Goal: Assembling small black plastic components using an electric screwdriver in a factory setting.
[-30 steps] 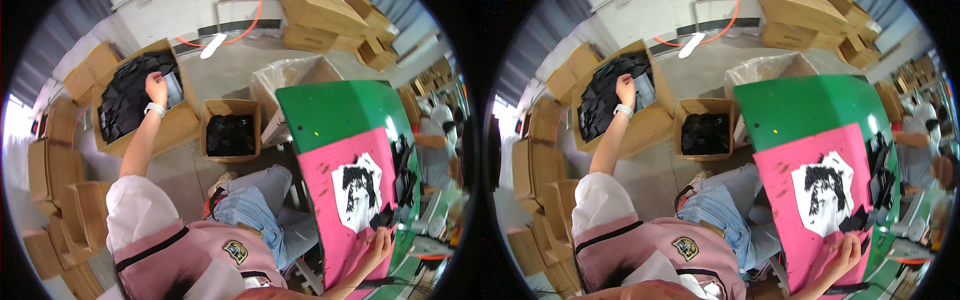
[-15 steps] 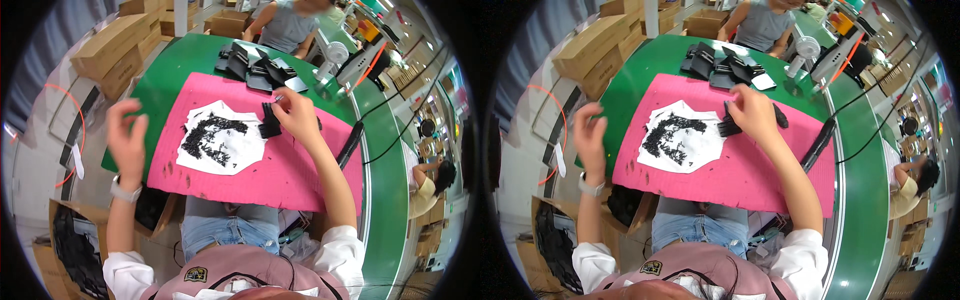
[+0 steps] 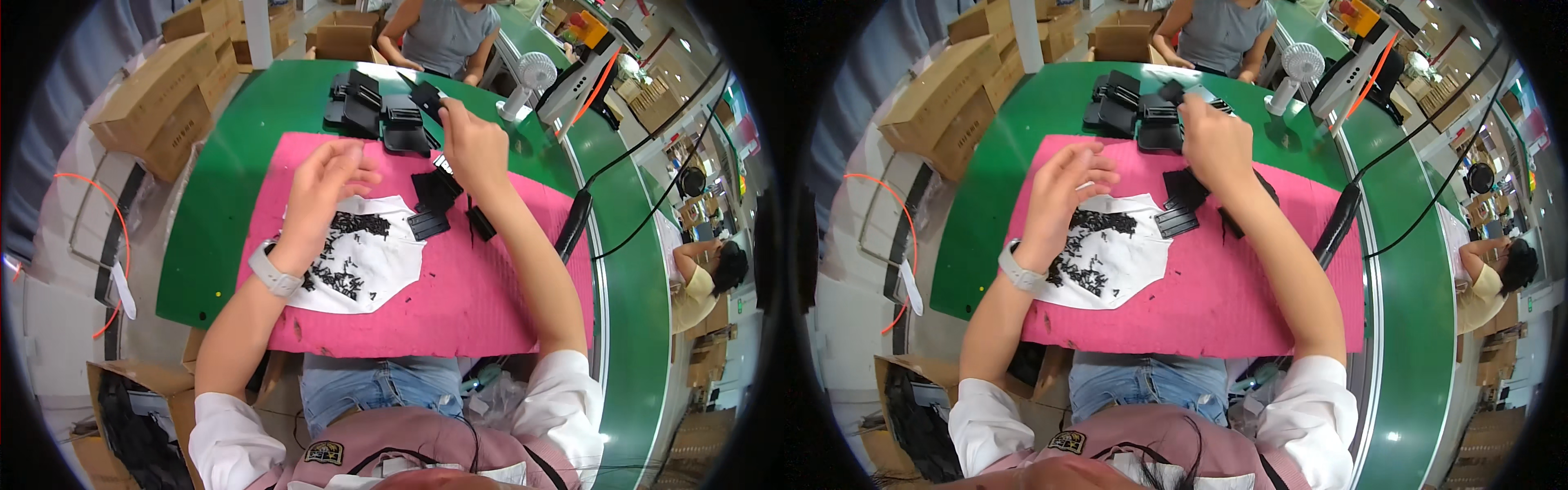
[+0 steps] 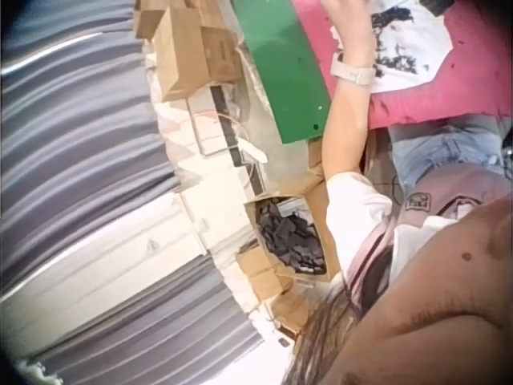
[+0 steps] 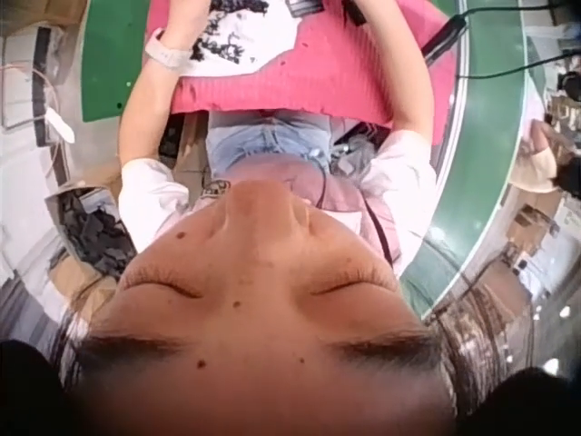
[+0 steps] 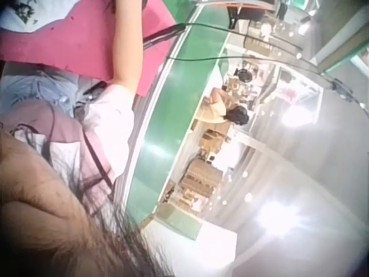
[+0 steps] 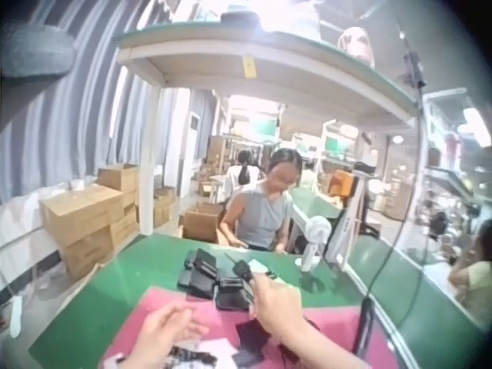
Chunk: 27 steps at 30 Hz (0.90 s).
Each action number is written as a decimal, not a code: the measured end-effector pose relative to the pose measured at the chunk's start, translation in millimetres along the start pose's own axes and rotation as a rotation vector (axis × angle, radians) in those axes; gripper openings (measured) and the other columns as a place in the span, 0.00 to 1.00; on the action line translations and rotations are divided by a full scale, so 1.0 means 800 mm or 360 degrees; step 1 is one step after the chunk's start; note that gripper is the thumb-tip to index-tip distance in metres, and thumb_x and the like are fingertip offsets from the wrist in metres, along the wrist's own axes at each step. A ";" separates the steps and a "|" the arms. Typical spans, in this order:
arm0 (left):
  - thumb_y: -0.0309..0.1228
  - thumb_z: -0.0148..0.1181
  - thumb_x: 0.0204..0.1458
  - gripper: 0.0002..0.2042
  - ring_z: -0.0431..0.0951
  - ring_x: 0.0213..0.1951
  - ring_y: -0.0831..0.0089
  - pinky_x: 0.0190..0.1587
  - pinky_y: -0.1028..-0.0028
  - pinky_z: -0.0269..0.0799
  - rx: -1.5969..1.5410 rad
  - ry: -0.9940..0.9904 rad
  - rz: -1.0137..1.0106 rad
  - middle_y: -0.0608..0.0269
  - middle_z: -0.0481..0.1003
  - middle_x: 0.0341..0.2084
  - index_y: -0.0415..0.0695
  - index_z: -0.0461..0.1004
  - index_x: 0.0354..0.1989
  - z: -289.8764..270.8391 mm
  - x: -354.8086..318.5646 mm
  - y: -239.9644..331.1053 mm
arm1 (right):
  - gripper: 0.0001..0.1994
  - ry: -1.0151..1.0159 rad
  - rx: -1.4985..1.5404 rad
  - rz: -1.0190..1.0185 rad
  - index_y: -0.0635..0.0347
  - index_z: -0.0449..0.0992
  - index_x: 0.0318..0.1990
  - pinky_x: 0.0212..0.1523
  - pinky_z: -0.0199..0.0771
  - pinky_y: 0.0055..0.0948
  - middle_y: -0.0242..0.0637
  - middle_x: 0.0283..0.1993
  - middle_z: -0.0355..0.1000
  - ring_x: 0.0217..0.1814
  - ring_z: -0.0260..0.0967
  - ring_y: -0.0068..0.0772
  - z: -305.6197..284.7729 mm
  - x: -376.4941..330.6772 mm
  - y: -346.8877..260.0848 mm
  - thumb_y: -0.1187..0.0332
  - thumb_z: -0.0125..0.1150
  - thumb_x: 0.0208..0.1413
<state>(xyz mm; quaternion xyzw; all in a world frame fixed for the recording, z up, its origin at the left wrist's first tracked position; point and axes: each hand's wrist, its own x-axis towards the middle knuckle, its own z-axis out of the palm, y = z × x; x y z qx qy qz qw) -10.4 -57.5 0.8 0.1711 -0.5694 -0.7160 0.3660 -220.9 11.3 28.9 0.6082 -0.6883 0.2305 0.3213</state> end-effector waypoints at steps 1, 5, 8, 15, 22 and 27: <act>0.36 0.51 0.59 0.14 0.77 0.39 0.73 0.39 0.76 0.73 -0.0200 -0.0060 -0.0102 0.60 0.74 0.37 0.38 0.67 0.47 0.006 0.002 0.009 | 0.07 0.0016 0.0074 -0.0102 0.62 0.70 0.37 0.21 0.71 0.36 0.45 0.30 0.75 0.27 0.75 0.44 -0.021 -0.007 -0.015 0.69 0.51 0.53; 0.38 0.51 0.60 0.17 0.76 0.41 0.73 0.38 0.76 0.73 -0.0459 -0.0162 -0.0166 0.60 0.74 0.40 0.39 0.65 0.50 0.017 -0.002 0.001 | 0.15 0.0102 -0.0038 -0.0885 0.70 0.71 0.41 0.29 0.74 0.29 0.47 0.37 0.74 0.39 0.75 0.37 -0.055 -0.042 -0.061 0.71 0.55 0.44; 0.34 0.52 0.58 0.15 0.75 0.41 0.75 0.39 0.76 0.74 -0.0238 0.0130 -0.0121 0.62 0.74 0.40 0.39 0.65 0.49 0.010 -0.004 -0.010 | 0.19 -0.0144 0.0412 -0.0796 0.64 0.74 0.42 0.36 0.76 0.31 0.44 0.42 0.75 0.42 0.75 0.43 -0.057 -0.045 -0.058 0.64 0.66 0.43; 0.27 0.49 0.56 0.13 0.74 0.38 0.79 0.39 0.77 0.71 -0.0154 0.0156 -0.0095 0.63 0.74 0.39 0.35 0.66 0.48 0.005 -0.005 -0.011 | 0.21 -0.0476 0.0986 -0.0300 0.61 0.74 0.43 0.38 0.75 0.33 0.41 0.42 0.73 0.42 0.72 0.42 -0.057 -0.062 -0.004 0.70 0.69 0.38; 0.27 0.48 0.55 0.14 0.73 0.39 0.79 0.40 0.78 0.70 -0.0042 0.0193 -0.0024 0.63 0.73 0.40 0.37 0.66 0.50 0.007 -0.006 0.002 | 0.18 -0.0804 0.0689 -0.0575 0.57 0.72 0.42 0.27 0.74 0.28 0.33 0.37 0.70 0.40 0.68 0.34 -0.043 -0.080 -0.015 0.76 0.61 0.38; 0.27 0.49 0.54 0.17 0.74 0.40 0.79 0.40 0.77 0.70 -0.0042 0.0207 -0.0093 0.64 0.73 0.41 0.37 0.65 0.52 0.010 -0.007 0.003 | 0.21 -0.0674 0.0677 -0.0361 0.53 0.74 0.44 0.25 0.72 0.31 0.35 0.36 0.68 0.36 0.71 0.33 -0.057 -0.074 0.000 0.76 0.62 0.36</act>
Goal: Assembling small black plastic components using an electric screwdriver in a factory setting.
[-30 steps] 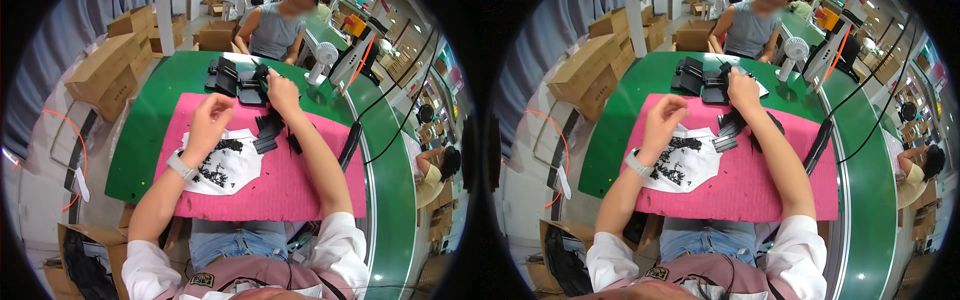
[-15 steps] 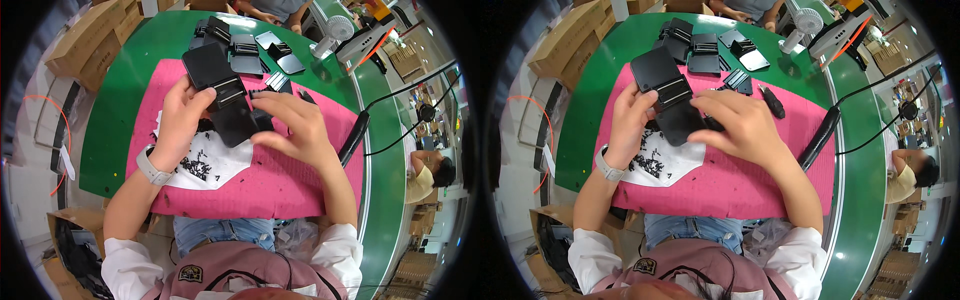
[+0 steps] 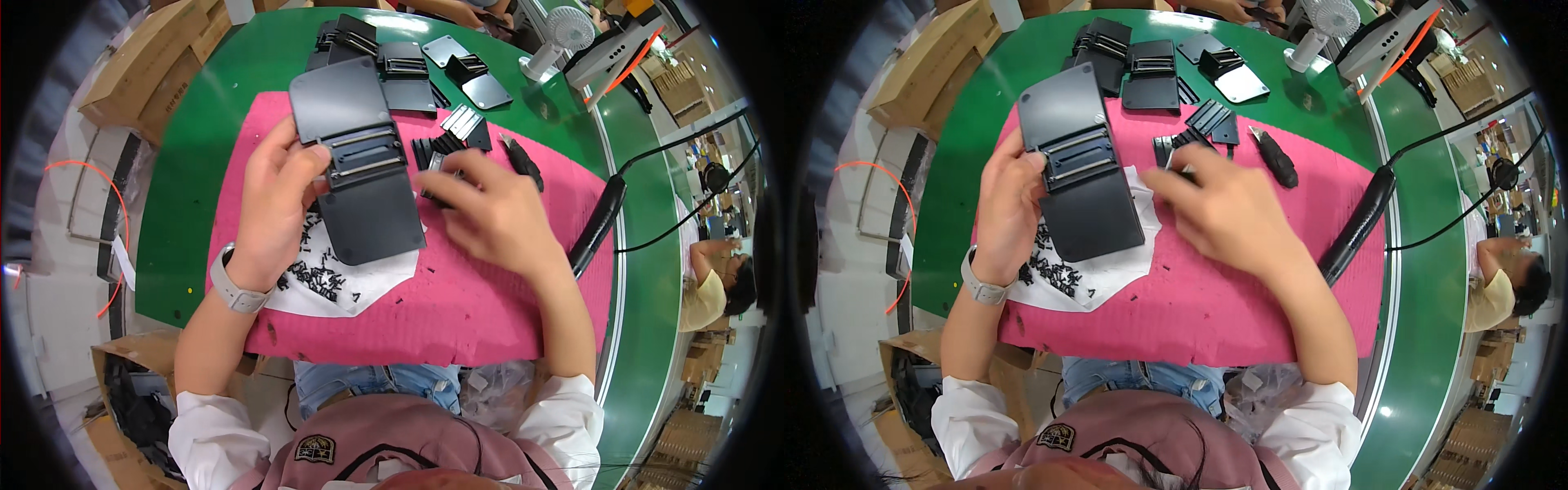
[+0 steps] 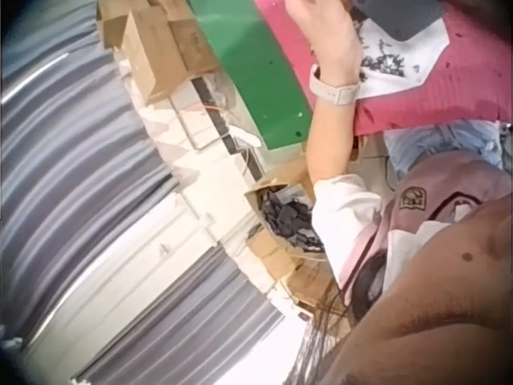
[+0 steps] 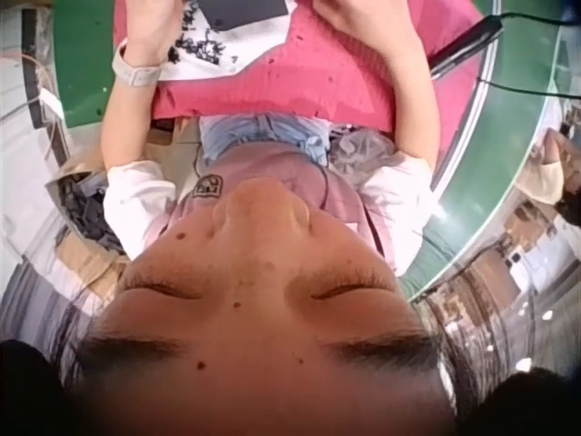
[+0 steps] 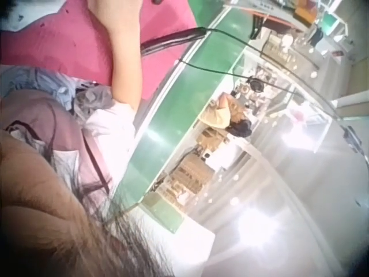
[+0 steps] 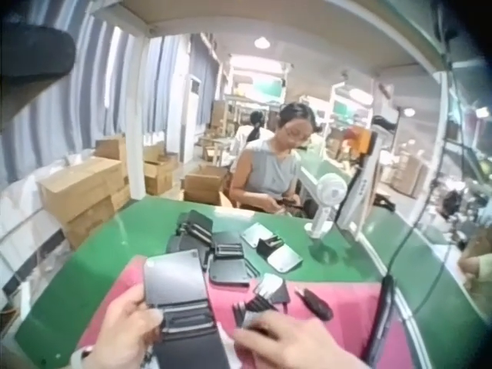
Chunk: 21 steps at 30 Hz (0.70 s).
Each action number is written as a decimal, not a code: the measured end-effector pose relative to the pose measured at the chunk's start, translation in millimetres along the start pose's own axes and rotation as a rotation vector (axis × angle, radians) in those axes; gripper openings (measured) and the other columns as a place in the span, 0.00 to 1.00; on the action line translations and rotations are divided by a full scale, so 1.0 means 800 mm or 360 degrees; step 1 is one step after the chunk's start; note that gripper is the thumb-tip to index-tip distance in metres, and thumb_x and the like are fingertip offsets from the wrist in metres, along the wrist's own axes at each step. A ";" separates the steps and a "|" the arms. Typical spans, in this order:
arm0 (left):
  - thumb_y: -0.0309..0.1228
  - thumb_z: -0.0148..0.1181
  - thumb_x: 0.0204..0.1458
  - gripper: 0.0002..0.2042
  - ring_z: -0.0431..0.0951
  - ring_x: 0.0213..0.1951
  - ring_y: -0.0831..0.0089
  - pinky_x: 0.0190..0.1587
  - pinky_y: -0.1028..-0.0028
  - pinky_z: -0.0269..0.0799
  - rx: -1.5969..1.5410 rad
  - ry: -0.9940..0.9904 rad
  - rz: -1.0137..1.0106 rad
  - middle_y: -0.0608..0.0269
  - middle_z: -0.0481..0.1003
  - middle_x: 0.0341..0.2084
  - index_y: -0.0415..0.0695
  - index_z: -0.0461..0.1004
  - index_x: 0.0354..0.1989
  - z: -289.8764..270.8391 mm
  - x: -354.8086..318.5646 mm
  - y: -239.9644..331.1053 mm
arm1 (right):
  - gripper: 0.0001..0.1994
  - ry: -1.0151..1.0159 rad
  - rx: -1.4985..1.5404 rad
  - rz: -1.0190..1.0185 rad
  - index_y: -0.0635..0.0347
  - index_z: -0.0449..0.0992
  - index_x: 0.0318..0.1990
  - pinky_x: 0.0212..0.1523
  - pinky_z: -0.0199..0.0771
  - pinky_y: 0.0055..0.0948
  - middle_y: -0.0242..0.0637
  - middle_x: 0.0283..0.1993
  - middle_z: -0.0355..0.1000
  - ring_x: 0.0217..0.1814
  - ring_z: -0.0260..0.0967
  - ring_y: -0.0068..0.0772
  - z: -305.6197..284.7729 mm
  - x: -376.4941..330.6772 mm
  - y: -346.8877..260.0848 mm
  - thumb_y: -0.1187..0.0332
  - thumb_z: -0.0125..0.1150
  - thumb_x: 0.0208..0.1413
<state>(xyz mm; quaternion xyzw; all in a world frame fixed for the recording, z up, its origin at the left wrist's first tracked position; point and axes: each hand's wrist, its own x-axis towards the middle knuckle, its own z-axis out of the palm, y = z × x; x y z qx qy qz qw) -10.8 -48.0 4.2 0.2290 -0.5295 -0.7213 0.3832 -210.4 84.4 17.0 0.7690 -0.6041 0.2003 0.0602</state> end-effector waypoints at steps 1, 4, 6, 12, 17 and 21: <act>0.27 0.49 0.54 0.17 0.73 0.40 0.80 0.41 0.77 0.70 -0.0027 -0.0069 -0.0032 0.64 0.73 0.41 0.37 0.65 0.53 0.001 0.000 0.000 | 0.19 0.0193 0.0103 0.0042 0.54 0.76 0.41 0.26 0.73 0.29 0.36 0.36 0.67 0.34 0.71 0.32 -0.002 0.000 0.007 0.76 0.63 0.35; 0.27 0.50 0.53 0.18 0.73 0.40 0.82 0.39 0.80 0.70 -0.0017 -0.0147 -0.0128 0.65 0.73 0.41 0.37 0.65 0.53 0.000 0.000 -0.008 | 0.13 0.0584 0.0673 0.0428 0.59 0.79 0.34 0.27 0.72 0.26 0.37 0.37 0.67 0.33 0.69 0.28 -0.011 -0.001 0.001 0.77 0.67 0.36; 0.27 0.50 0.53 0.19 0.72 0.37 0.83 0.36 0.81 0.68 -0.0072 -0.0218 -0.0129 0.65 0.74 0.40 0.38 0.64 0.54 0.004 -0.002 -0.010 | 0.11 0.0710 0.0867 0.0366 0.62 0.79 0.32 0.31 0.73 0.25 0.38 0.40 0.68 0.36 0.69 0.27 -0.012 0.001 -0.004 0.77 0.69 0.36; 0.27 0.50 0.53 0.20 0.72 0.36 0.83 0.35 0.82 0.67 -0.0021 -0.0360 -0.0147 0.64 0.73 0.41 0.38 0.63 0.55 0.008 -0.009 -0.012 | 0.12 0.0721 0.0851 -0.0031 0.60 0.79 0.31 0.34 0.72 0.24 0.40 0.45 0.71 0.42 0.69 0.32 0.004 0.006 -0.024 0.73 0.72 0.35; 0.27 0.50 0.52 0.20 0.72 0.37 0.83 0.35 0.82 0.67 -0.0020 -0.0435 -0.0165 0.65 0.73 0.42 0.38 0.62 0.56 0.009 -0.012 -0.009 | 0.12 0.0606 0.0785 0.0032 0.58 0.78 0.30 0.33 0.72 0.27 0.39 0.46 0.71 0.41 0.69 0.34 0.012 0.004 -0.021 0.72 0.72 0.35; 0.27 0.51 0.52 0.21 0.71 0.36 0.83 0.35 0.82 0.67 -0.0018 -0.0450 -0.0221 0.65 0.73 0.41 0.38 0.62 0.56 0.009 -0.014 -0.003 | 0.14 0.0488 0.0544 -0.0061 0.57 0.78 0.31 0.33 0.72 0.29 0.40 0.46 0.71 0.39 0.69 0.37 0.003 0.007 -0.025 0.70 0.73 0.32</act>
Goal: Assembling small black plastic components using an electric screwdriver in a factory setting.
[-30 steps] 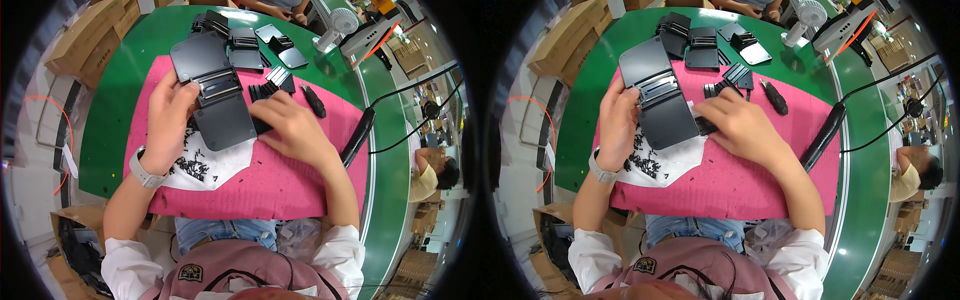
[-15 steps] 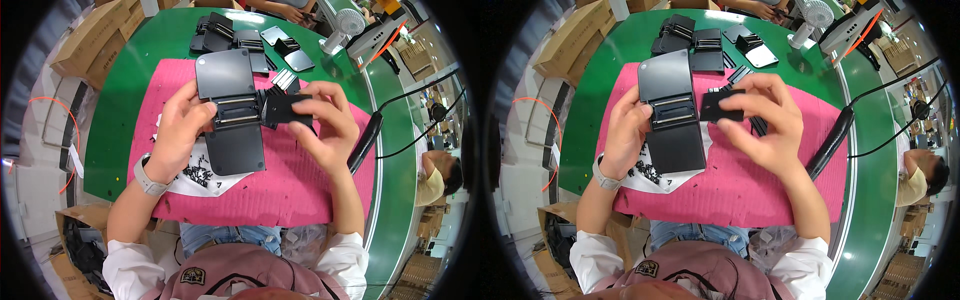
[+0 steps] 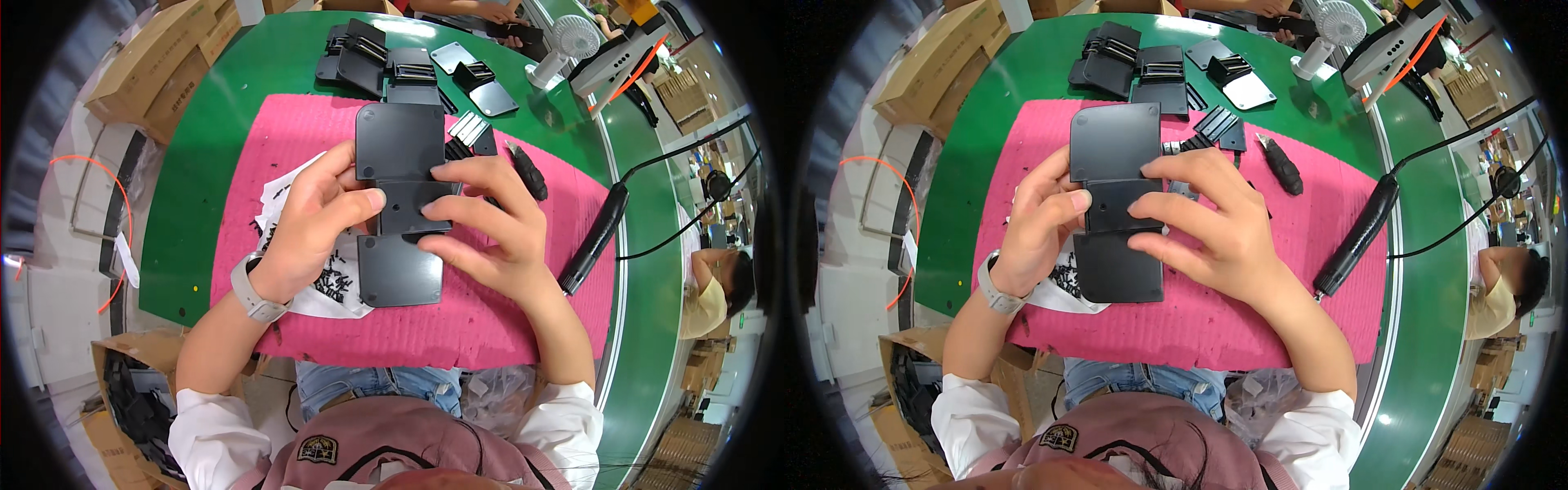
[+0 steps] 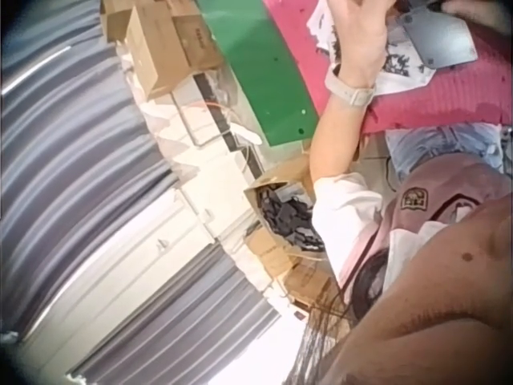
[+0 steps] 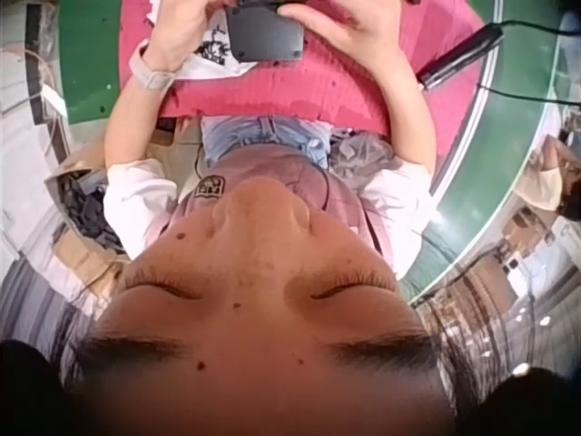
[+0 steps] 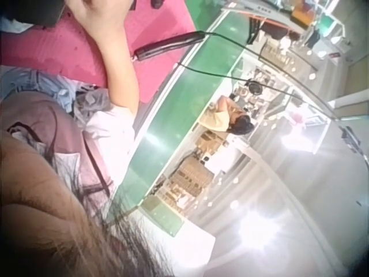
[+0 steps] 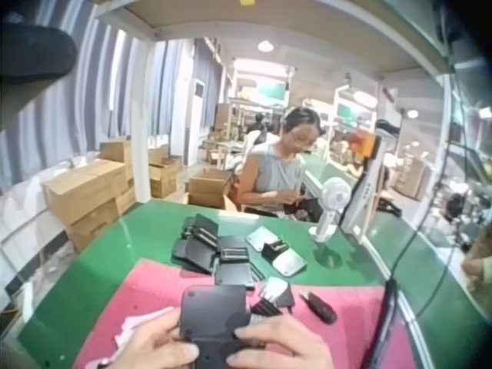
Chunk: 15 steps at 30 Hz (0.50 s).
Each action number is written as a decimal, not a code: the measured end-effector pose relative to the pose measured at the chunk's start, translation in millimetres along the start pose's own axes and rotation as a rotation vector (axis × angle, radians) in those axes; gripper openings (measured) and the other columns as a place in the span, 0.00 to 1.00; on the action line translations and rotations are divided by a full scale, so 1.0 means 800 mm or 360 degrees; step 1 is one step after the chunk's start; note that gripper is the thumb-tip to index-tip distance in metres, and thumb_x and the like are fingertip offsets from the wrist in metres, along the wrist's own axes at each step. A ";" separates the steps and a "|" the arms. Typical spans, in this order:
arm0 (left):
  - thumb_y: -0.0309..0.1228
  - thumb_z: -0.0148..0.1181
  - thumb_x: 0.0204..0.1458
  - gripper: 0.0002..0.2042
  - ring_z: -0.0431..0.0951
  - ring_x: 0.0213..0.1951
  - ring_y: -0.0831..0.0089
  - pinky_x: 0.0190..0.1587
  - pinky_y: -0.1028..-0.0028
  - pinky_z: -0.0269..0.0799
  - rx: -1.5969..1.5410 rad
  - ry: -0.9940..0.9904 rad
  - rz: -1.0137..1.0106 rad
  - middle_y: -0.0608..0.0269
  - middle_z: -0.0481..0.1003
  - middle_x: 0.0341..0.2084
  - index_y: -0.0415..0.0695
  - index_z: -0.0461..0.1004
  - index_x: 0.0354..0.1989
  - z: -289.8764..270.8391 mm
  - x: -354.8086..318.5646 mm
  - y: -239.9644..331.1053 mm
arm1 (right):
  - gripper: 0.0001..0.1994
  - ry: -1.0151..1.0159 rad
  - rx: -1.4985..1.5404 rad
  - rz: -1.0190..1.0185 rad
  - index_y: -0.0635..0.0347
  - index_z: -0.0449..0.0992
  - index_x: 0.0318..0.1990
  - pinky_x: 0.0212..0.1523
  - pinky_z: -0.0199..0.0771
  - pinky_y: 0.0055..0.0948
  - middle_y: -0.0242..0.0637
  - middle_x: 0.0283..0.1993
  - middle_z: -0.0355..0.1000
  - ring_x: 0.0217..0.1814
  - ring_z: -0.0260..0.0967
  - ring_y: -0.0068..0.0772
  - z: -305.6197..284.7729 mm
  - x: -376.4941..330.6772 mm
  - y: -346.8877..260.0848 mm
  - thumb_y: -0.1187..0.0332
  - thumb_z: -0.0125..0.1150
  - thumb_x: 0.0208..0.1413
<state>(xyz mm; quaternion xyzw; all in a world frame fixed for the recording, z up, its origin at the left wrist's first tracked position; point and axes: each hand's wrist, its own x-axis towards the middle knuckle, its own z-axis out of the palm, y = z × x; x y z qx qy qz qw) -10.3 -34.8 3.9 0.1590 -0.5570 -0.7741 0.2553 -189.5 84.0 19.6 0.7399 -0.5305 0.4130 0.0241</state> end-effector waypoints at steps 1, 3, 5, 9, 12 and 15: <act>0.27 0.52 0.52 0.21 0.71 0.36 0.83 0.35 0.82 0.67 0.0021 0.0010 -0.0016 0.65 0.73 0.41 0.38 0.62 0.56 0.002 -0.001 0.002 | 0.14 -0.0001 0.0002 0.0000 0.57 0.78 0.31 0.33 0.72 0.29 0.40 0.46 0.71 0.39 0.69 0.37 0.001 0.001 0.001 0.70 0.73 0.32; 0.27 0.52 0.52 0.21 0.71 0.36 0.83 0.34 0.82 0.67 0.0020 0.0008 -0.0007 0.65 0.73 0.41 0.38 0.62 0.56 0.002 0.000 0.000 | 0.15 0.0045 -0.0060 -0.0127 0.56 0.78 0.32 0.30 0.71 0.28 0.41 0.44 0.71 0.36 0.69 0.38 0.006 0.003 0.005 0.70 0.73 0.31; 0.27 0.53 0.51 0.22 0.71 0.36 0.82 0.34 0.82 0.67 0.0022 0.0011 0.0002 0.64 0.73 0.41 0.38 0.62 0.56 -0.001 0.001 -0.002 | 0.15 0.0018 -0.0065 -0.0114 0.57 0.78 0.32 0.29 0.71 0.28 0.41 0.44 0.71 0.35 0.69 0.38 0.006 -0.001 0.005 0.70 0.72 0.31; 0.26 0.55 0.52 0.22 0.73 0.39 0.80 0.39 0.79 0.70 -0.0098 -0.0149 -0.0083 0.63 0.72 0.41 0.38 0.62 0.56 -0.002 0.004 -0.001 | 0.15 0.0062 -0.0127 -0.0248 0.58 0.78 0.33 0.26 0.70 0.29 0.42 0.41 0.72 0.30 0.69 0.38 0.007 -0.004 0.002 0.71 0.72 0.31; 0.22 0.61 0.49 0.24 0.72 0.42 0.79 0.44 0.78 0.71 0.0021 -0.0241 0.0209 0.64 0.71 0.42 0.38 0.62 0.55 0.001 0.004 -0.013 | 0.16 0.0037 -0.0240 -0.0379 0.60 0.78 0.33 0.24 0.69 0.28 0.43 0.41 0.72 0.28 0.68 0.37 0.004 0.000 -0.006 0.72 0.72 0.31; 0.24 0.61 0.50 0.22 0.71 0.43 0.79 0.46 0.76 0.70 -0.0108 -0.0363 0.0206 0.64 0.71 0.42 0.38 0.62 0.53 0.005 0.001 -0.022 | 0.16 -0.0033 -0.0267 -0.0350 0.60 0.78 0.33 0.23 0.68 0.28 0.43 0.41 0.72 0.26 0.67 0.36 -0.004 -0.010 -0.016 0.72 0.72 0.31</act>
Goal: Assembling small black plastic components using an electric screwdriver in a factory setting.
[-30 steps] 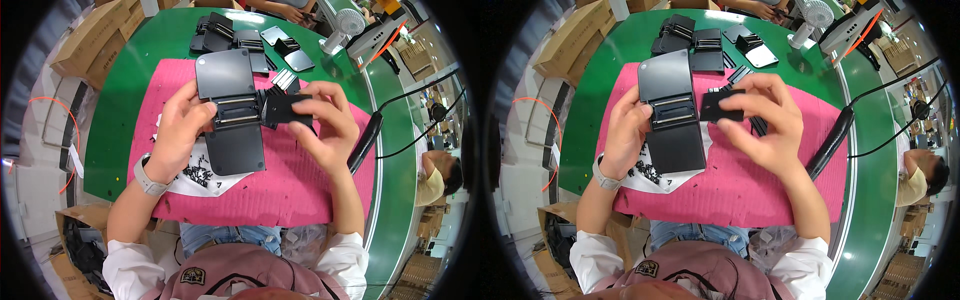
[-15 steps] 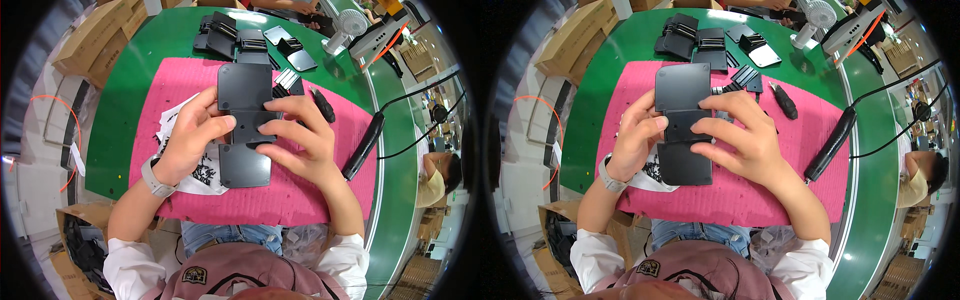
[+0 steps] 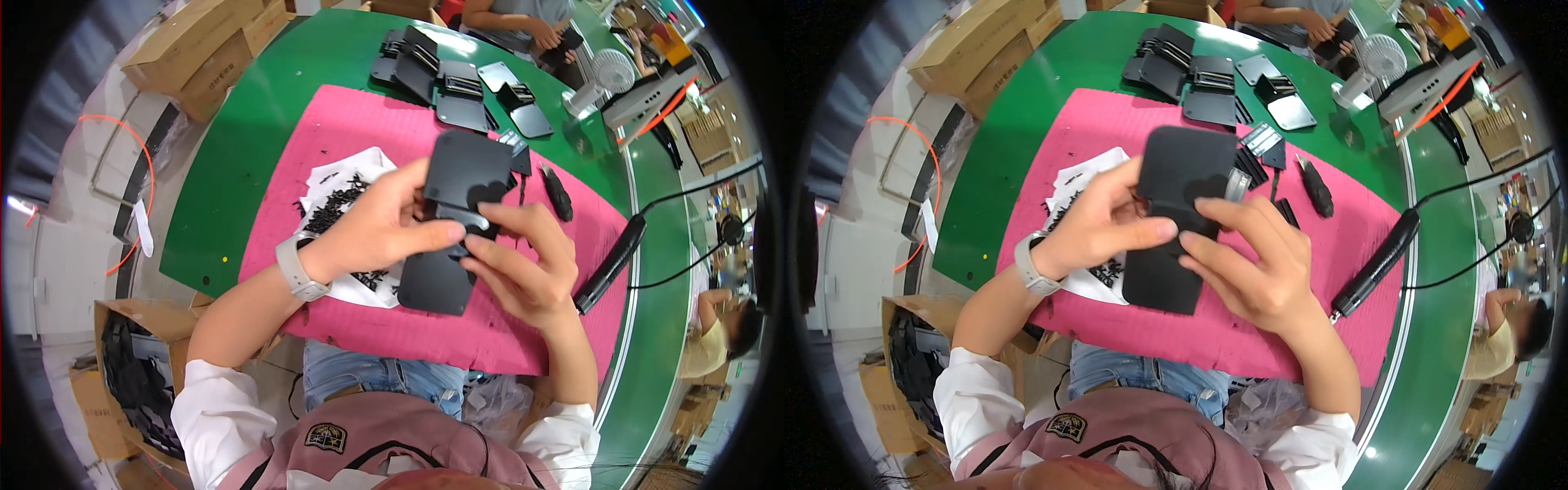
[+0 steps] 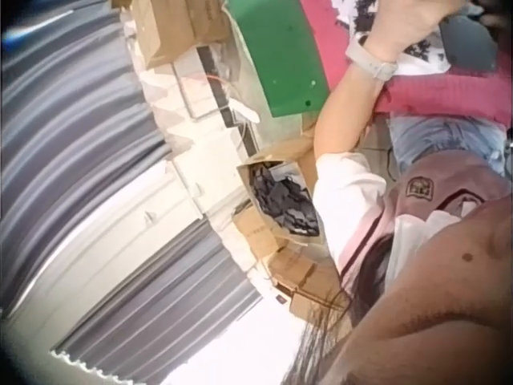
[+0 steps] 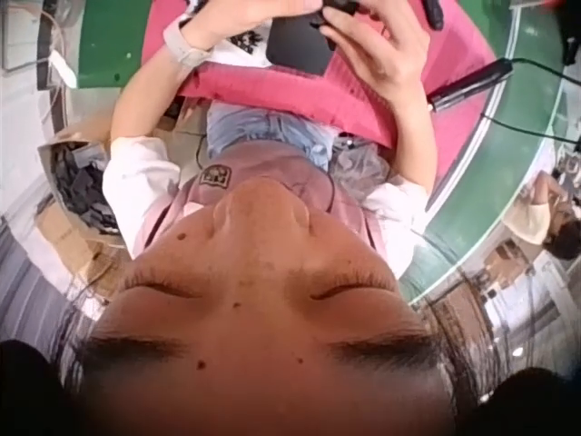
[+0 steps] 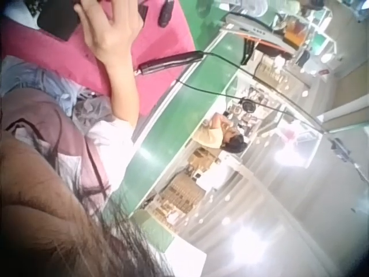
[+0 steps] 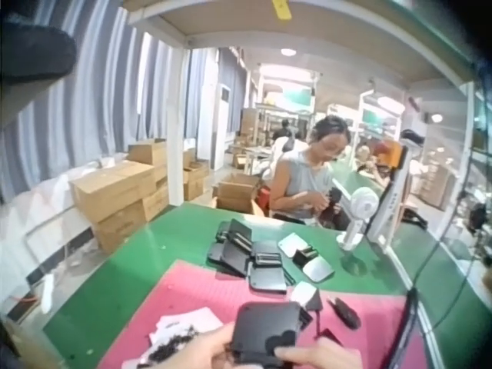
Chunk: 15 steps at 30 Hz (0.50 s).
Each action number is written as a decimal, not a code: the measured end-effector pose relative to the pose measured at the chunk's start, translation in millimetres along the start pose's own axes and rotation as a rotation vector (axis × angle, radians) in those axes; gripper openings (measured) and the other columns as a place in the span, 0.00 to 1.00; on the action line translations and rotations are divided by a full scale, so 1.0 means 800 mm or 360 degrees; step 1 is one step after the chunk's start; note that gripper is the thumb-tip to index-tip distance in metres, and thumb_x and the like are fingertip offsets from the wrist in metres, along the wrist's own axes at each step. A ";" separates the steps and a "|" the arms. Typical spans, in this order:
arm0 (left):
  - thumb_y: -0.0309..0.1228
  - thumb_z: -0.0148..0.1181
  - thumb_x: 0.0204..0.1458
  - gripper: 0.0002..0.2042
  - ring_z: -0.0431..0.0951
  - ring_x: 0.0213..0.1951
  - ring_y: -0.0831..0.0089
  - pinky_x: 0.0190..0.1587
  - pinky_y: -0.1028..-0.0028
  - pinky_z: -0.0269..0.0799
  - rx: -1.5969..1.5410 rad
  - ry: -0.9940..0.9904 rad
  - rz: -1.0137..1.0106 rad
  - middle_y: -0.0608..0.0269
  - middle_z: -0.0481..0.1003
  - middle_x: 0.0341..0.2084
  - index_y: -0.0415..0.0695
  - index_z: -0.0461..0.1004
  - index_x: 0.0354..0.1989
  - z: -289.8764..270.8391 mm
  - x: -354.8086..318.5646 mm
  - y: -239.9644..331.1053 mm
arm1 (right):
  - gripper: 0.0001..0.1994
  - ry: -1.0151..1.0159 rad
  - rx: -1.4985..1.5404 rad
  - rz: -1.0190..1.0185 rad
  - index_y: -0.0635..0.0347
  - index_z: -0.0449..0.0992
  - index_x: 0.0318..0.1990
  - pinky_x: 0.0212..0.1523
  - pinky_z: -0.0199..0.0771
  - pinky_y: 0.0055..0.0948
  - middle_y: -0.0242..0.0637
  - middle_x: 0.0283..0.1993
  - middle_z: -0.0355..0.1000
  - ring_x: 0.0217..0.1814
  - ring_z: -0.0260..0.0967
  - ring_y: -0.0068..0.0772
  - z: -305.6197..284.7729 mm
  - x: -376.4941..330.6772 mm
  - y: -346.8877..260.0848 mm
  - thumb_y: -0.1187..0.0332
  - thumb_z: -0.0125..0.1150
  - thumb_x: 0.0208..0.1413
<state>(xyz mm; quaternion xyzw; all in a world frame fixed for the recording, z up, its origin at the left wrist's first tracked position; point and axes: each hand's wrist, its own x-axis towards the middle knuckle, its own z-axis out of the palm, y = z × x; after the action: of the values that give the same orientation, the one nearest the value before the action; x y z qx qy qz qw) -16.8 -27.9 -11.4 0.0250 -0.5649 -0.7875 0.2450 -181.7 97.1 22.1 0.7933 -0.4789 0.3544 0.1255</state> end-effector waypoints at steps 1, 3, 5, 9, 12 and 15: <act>0.25 0.61 0.50 0.22 0.71 0.44 0.79 0.46 0.75 0.69 0.0071 -0.0064 -0.0034 0.63 0.71 0.42 0.38 0.62 0.53 -0.002 -0.002 -0.004 | 0.16 -0.0004 -0.0009 0.0016 0.60 0.78 0.32 0.22 0.67 0.27 0.43 0.40 0.72 0.25 0.66 0.35 -0.001 -0.004 -0.006 0.72 0.72 0.30; 0.28 0.63 0.50 0.23 0.72 0.41 0.78 0.45 0.75 0.70 0.0157 -0.0106 -0.0126 0.62 0.72 0.39 0.38 0.63 0.53 0.003 -0.006 -0.002 | 0.15 -0.0037 -0.0071 0.0044 0.60 0.78 0.32 0.23 0.67 0.27 0.44 0.40 0.72 0.26 0.66 0.34 -0.008 -0.010 -0.018 0.72 0.72 0.31; 0.34 0.63 0.50 0.21 0.75 0.37 0.75 0.40 0.75 0.71 0.0850 -0.0213 -0.0077 0.59 0.74 0.35 0.36 0.66 0.49 0.000 -0.005 0.024 | 0.15 -0.0022 -0.0021 0.0089 0.61 0.78 0.32 0.23 0.67 0.27 0.45 0.39 0.72 0.26 0.66 0.35 -0.014 -0.017 -0.021 0.73 0.72 0.31; 0.27 0.59 0.49 0.10 0.74 0.33 0.76 0.34 0.76 0.69 0.1598 0.0525 0.0285 0.61 0.75 0.32 0.38 0.75 0.40 -0.056 -0.023 0.048 | 0.13 0.0005 0.0136 0.0347 0.62 0.79 0.29 0.24 0.65 0.26 0.45 0.39 0.73 0.26 0.65 0.33 -0.037 -0.051 -0.023 0.71 0.73 0.30; 0.25 0.57 0.49 0.05 0.71 0.26 0.78 0.29 0.78 0.65 0.1919 0.0757 -0.0005 0.63 0.75 0.26 0.37 0.77 0.31 -0.095 -0.052 0.067 | 0.13 0.0007 0.0221 0.0427 0.62 0.80 0.28 0.24 0.65 0.25 0.43 0.38 0.74 0.26 0.65 0.32 -0.047 -0.082 -0.023 0.70 0.73 0.30; 0.23 0.60 0.46 0.05 0.72 0.25 0.75 0.28 0.78 0.65 0.1961 0.0602 0.0007 0.62 0.74 0.25 0.37 0.77 0.32 -0.097 -0.058 0.050 | 0.13 -0.0015 0.0281 0.0512 0.61 0.80 0.27 0.24 0.65 0.25 0.42 0.38 0.74 0.25 0.65 0.31 -0.040 -0.100 -0.020 0.69 0.74 0.29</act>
<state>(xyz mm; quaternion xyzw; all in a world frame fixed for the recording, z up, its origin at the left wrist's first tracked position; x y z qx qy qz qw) 62.8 -86.8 -14.4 0.2984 -0.8607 -0.3001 0.2828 -205.2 176.4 -7.4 0.7160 -0.5672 0.4070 -0.0052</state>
